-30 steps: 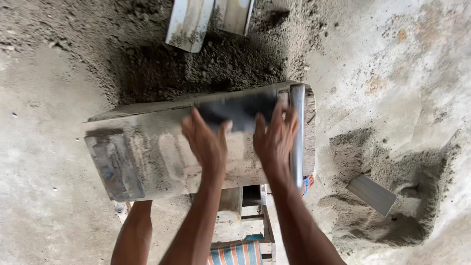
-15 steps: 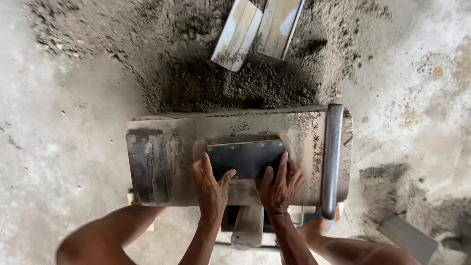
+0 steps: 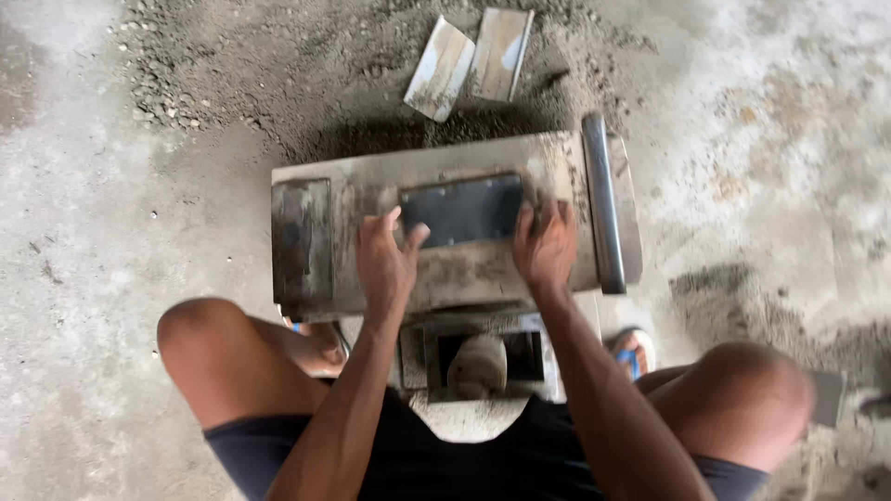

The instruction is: The person scoops concrete mix into a rectangular metal mold, levels the surface with a straight edge, and compacts it using a hammer and a wooden block. They then flip the mold to release the formed brick and place it onto a growing stack of similar bricks.

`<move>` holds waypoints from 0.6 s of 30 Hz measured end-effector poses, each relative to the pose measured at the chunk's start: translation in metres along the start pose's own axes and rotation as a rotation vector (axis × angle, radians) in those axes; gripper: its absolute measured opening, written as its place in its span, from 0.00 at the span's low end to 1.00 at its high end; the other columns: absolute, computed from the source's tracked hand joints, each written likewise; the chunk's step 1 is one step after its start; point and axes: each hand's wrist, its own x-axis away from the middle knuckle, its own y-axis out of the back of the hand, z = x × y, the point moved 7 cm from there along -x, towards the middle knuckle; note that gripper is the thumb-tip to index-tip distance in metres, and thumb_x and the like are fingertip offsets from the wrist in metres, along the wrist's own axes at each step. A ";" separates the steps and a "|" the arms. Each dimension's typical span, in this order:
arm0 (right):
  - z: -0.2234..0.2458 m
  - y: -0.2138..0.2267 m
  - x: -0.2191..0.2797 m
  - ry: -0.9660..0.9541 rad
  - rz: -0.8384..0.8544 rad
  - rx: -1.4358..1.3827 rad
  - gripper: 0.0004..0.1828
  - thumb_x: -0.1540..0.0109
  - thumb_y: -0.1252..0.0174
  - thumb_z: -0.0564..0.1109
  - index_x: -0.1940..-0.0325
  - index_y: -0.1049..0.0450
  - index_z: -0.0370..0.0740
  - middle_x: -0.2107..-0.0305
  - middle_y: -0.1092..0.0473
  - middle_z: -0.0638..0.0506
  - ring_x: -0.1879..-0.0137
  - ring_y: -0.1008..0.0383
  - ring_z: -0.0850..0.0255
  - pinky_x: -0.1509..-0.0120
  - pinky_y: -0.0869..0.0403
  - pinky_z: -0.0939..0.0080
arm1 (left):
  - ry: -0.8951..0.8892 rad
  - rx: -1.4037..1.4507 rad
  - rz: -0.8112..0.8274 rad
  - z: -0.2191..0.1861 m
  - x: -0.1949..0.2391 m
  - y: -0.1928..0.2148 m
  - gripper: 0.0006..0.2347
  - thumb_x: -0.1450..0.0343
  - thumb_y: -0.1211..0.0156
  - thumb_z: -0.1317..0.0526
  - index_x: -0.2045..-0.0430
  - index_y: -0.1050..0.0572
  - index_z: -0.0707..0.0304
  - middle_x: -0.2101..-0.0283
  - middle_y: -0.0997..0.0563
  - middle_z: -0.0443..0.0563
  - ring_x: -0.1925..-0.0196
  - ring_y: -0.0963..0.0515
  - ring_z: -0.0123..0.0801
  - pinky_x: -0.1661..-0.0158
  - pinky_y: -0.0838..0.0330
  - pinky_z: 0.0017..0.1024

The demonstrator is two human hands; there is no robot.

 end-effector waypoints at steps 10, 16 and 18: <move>-0.023 0.066 0.051 -0.315 0.736 -0.209 0.10 0.40 0.49 0.46 0.71 0.30 0.38 0.80 0.32 0.43 0.75 0.28 0.53 0.70 0.31 0.57 | -0.012 0.459 0.421 -0.025 0.068 0.032 0.18 0.27 0.58 0.48 0.79 0.28 0.61 0.89 0.30 0.48 0.86 0.32 0.29 0.80 0.38 0.29; -0.083 0.032 0.109 -0.579 1.451 0.104 0.20 0.42 0.46 0.50 0.58 0.27 0.28 0.62 0.28 0.32 0.56 0.24 0.43 0.58 0.24 0.49 | 0.228 0.455 0.734 0.042 0.145 0.001 0.20 0.31 0.50 0.46 0.77 0.22 0.65 0.82 0.24 0.57 0.86 0.34 0.32 0.76 0.37 0.30; -0.127 0.003 0.125 -0.592 1.511 0.187 0.22 0.40 0.47 0.53 0.58 0.26 0.28 0.61 0.27 0.32 0.57 0.24 0.44 0.60 0.22 0.50 | 0.416 0.417 0.809 0.080 0.157 -0.023 0.23 0.32 0.52 0.41 0.76 0.21 0.66 0.77 0.22 0.62 0.87 0.37 0.33 0.77 0.39 0.34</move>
